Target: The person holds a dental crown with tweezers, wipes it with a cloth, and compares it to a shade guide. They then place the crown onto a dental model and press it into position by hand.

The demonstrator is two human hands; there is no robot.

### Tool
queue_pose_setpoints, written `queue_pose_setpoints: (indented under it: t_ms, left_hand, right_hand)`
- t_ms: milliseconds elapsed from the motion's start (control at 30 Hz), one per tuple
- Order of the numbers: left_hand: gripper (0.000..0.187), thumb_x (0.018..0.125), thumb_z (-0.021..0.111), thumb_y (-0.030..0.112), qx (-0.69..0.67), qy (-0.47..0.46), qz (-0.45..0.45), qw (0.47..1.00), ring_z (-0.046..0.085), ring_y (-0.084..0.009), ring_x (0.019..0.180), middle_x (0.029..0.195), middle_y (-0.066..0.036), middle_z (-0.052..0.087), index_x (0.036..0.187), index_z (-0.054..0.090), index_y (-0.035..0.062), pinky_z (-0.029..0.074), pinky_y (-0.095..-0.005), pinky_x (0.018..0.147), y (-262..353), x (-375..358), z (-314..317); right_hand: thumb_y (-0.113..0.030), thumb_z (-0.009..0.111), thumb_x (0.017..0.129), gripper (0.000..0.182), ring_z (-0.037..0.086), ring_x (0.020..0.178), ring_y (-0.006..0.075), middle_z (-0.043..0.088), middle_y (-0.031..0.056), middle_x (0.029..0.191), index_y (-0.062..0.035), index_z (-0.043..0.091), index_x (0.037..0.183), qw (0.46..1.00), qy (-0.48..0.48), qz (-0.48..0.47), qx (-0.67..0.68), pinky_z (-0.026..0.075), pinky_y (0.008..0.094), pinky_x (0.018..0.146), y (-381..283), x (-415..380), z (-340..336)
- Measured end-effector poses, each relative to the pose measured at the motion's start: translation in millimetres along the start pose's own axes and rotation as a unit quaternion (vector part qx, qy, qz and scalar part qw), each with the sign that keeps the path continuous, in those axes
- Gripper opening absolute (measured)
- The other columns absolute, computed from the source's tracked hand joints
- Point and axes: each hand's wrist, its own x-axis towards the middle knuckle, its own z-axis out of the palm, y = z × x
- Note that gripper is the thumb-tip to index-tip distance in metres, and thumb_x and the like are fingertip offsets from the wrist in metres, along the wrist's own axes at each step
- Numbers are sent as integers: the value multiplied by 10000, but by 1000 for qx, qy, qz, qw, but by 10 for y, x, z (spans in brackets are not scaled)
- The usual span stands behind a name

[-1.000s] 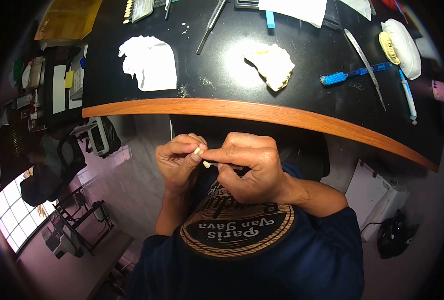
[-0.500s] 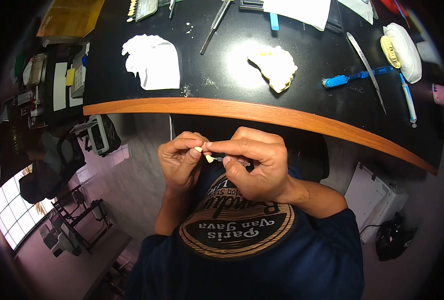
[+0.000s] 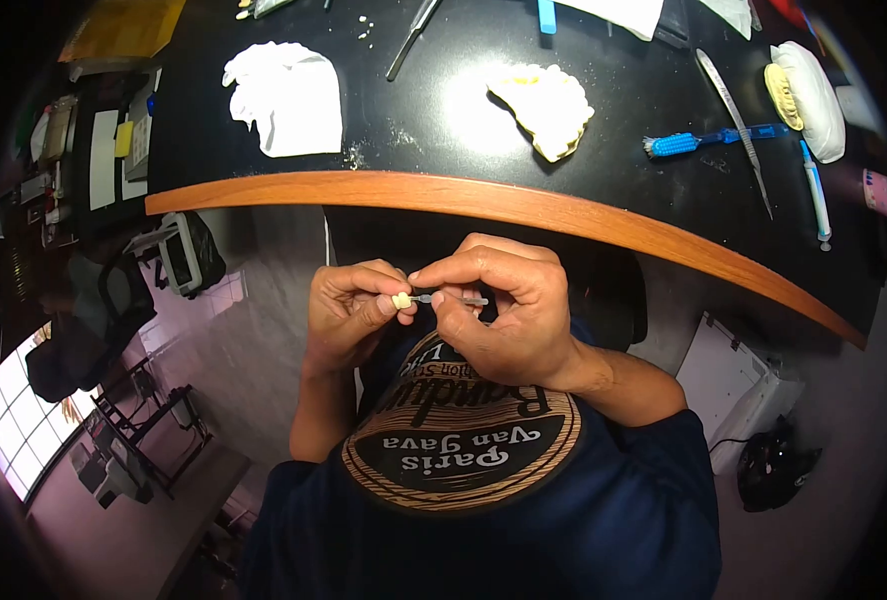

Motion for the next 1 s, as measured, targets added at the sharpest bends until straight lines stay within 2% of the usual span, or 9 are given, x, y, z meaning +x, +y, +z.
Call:
queue_pose_setpoints:
  t_ms: [133,333,567,700,1000]
  left_hand:
    - [150,964,673,-40,-40,-1,-61,997,719,-188,908,1012,-186,729,1095,722,-95,601,-277,821,-61,-59,-83]
    - [154,962,668,-49,-121,-3,-78,990,724,-194,906,1007,-198,729,1096,712,-109,606,-277,810,-172,-66,-145]
    - [152,960,670,-45,-133,1,-81,988,726,-194,905,1007,-199,734,1092,714,-106,607,-278,809,-178,-64,-159]
    - [162,952,672,-44,-102,44,-73,991,727,-193,902,1008,-191,751,1100,721,-88,598,-299,816,-180,-77,-149]
    - [146,963,669,0,5,116,-48,992,725,-174,869,961,-166,751,1082,709,-75,588,-275,819,-111,-84,-147]
  right_hand:
    - [127,668,779,228,537,628,70,639,57,741,45,760,971,999,-17,34,15,383,216,546,70,-55,1]
    - [118,650,789,232,529,631,45,634,42,742,40,759,978,998,-22,52,21,396,201,551,123,-56,16]
    - [101,653,804,200,536,625,58,635,45,739,41,756,964,998,-17,63,23,398,219,544,89,-43,37]
    - [83,662,806,163,555,607,93,662,76,739,21,761,921,997,-23,63,-22,400,246,537,84,8,34]
    - [96,655,782,161,596,602,142,661,97,726,40,756,894,994,-26,-24,-104,446,265,556,179,114,244]
